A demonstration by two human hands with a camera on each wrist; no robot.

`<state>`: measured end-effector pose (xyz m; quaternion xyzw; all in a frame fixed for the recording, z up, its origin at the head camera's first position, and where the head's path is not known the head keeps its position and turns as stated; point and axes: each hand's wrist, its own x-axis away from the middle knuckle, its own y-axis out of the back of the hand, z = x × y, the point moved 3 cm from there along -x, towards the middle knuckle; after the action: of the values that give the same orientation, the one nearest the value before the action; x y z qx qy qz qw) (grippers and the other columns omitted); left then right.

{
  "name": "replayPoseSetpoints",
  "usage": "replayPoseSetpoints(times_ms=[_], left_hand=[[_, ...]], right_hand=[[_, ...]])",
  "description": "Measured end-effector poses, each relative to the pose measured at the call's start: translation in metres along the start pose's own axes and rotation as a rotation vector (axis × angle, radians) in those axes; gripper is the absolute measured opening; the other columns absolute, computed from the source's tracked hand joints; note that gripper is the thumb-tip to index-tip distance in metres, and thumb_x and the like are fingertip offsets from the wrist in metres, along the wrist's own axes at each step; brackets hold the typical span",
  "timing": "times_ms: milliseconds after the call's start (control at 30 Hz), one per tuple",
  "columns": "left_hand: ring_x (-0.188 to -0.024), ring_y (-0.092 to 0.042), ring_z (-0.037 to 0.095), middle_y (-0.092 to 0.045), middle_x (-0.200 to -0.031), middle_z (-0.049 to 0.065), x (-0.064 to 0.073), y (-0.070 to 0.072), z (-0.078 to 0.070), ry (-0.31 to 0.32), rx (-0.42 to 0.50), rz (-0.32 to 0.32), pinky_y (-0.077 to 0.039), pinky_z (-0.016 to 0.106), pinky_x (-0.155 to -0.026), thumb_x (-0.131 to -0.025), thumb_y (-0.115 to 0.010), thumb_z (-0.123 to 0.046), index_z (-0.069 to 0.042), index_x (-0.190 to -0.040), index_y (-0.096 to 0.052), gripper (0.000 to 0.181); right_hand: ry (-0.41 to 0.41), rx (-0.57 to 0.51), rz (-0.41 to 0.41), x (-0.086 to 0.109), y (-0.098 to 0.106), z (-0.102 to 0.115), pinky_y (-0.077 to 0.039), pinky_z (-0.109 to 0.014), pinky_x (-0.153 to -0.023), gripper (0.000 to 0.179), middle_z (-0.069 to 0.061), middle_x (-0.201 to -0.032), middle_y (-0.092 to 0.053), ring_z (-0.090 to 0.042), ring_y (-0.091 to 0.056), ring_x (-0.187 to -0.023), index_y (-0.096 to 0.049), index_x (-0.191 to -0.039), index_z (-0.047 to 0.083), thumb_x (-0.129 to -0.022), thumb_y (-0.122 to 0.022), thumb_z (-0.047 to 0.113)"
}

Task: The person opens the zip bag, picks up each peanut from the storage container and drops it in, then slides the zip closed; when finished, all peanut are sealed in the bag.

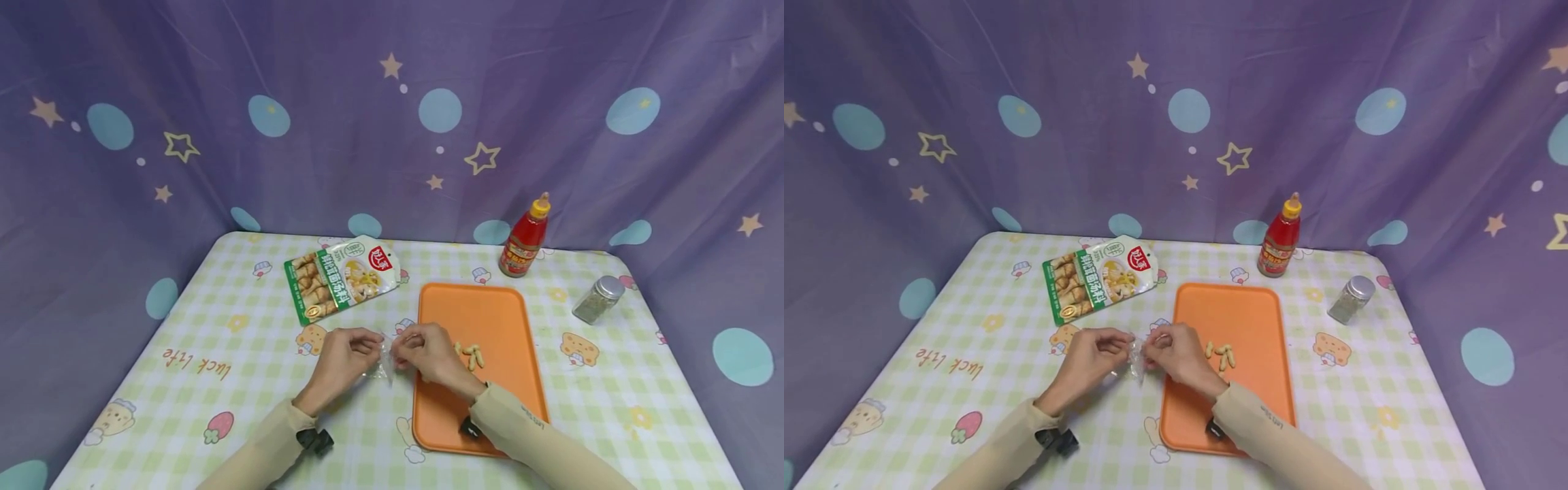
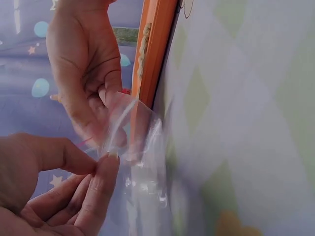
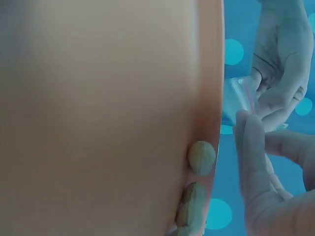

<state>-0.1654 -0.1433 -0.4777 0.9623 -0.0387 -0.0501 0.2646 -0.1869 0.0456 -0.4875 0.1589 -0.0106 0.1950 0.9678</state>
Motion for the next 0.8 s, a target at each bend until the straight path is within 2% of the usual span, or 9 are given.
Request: replayPoseSetpoints(times_ms=[200,333,433,600,667,733,800], left_hand=[[-0.069,-0.07,0.006,-0.078,-0.081,0.002,0.002,0.005,-0.003,-0.012,-0.061,-0.025,-0.058,0.021,-0.064,-0.085,-0.076,-0.003,-0.007,-0.095,-0.083,0.012],[-0.069,-0.069,0.005,-0.077,-0.079,0.0,0.004,0.008,-0.005,0.001,-0.086,-0.032,-0.057,0.021,-0.064,-0.085,-0.077,-0.004,-0.007,-0.094,-0.083,0.011],[-0.07,-0.07,0.005,-0.078,-0.08,0.001,0.004,0.009,-0.008,-0.013,-0.09,-0.021,-0.058,0.02,-0.066,-0.085,-0.075,-0.002,-0.006,-0.097,-0.083,0.015],[-0.074,-0.071,0.006,-0.077,-0.089,0.004,0.005,0.006,-0.013,-0.119,-0.068,0.015,-0.061,0.02,-0.069,-0.092,-0.075,-0.007,-0.004,-0.111,-0.079,0.02],[-0.077,-0.072,0.008,-0.076,-0.096,0.005,0.006,0.006,-0.015,-0.179,-0.061,0.014,-0.062,0.023,-0.071,-0.094,-0.077,-0.014,-0.005,-0.116,-0.077,0.024],[-0.085,-0.072,0.011,-0.075,-0.104,0.004,0.006,0.006,-0.017,-0.237,-0.077,0.008,-0.063,0.028,-0.076,-0.092,-0.081,-0.023,-0.009,-0.122,-0.075,0.033],[-0.099,-0.072,0.016,-0.072,-0.117,0.003,0.007,0.007,-0.018,-0.284,-0.114,0.008,-0.063,0.034,-0.084,-0.088,-0.086,-0.032,-0.012,-0.13,-0.071,0.048]], right_hand=[[0.04,0.026,-0.007,0.0,0.004,0.002,-0.043,-0.03,-0.033,0.012,-0.009,-0.075,-0.078,-0.035,-0.065,-0.047,-0.079,-0.105,0.004,-0.096,-0.072,0.006],[0.067,0.026,-0.025,0.0,0.006,0.003,-0.047,-0.031,-0.035,0.012,-0.011,-0.076,-0.079,-0.036,-0.07,-0.052,-0.08,-0.104,0.002,-0.095,-0.072,0.004],[0.067,0.014,-0.032,0.0,0.008,0.004,-0.047,-0.029,-0.036,0.012,-0.014,-0.078,-0.079,-0.036,-0.073,-0.058,-0.08,-0.103,0.0,-0.094,-0.073,0.003],[0.064,0.012,-0.014,-0.001,0.007,0.004,-0.046,-0.027,-0.036,0.011,-0.013,-0.081,-0.08,-0.034,-0.076,-0.063,-0.08,-0.103,0.001,-0.094,-0.074,0.004],[0.061,0.004,-0.006,-0.001,0.008,0.005,-0.05,-0.029,-0.039,0.012,-0.013,-0.083,-0.08,-0.034,-0.076,-0.065,-0.08,-0.103,0.001,-0.094,-0.074,0.005],[0.048,-0.003,-0.006,-0.001,0.009,0.006,-0.055,-0.033,-0.045,0.012,-0.013,-0.084,-0.08,-0.031,-0.077,-0.066,-0.08,-0.104,0.002,-0.095,-0.074,0.006],[0.028,-0.009,-0.006,-0.001,0.01,0.007,-0.06,-0.037,-0.054,0.013,-0.013,-0.085,-0.08,-0.026,-0.077,-0.067,-0.08,-0.105,0.002,-0.095,-0.074,0.008]])
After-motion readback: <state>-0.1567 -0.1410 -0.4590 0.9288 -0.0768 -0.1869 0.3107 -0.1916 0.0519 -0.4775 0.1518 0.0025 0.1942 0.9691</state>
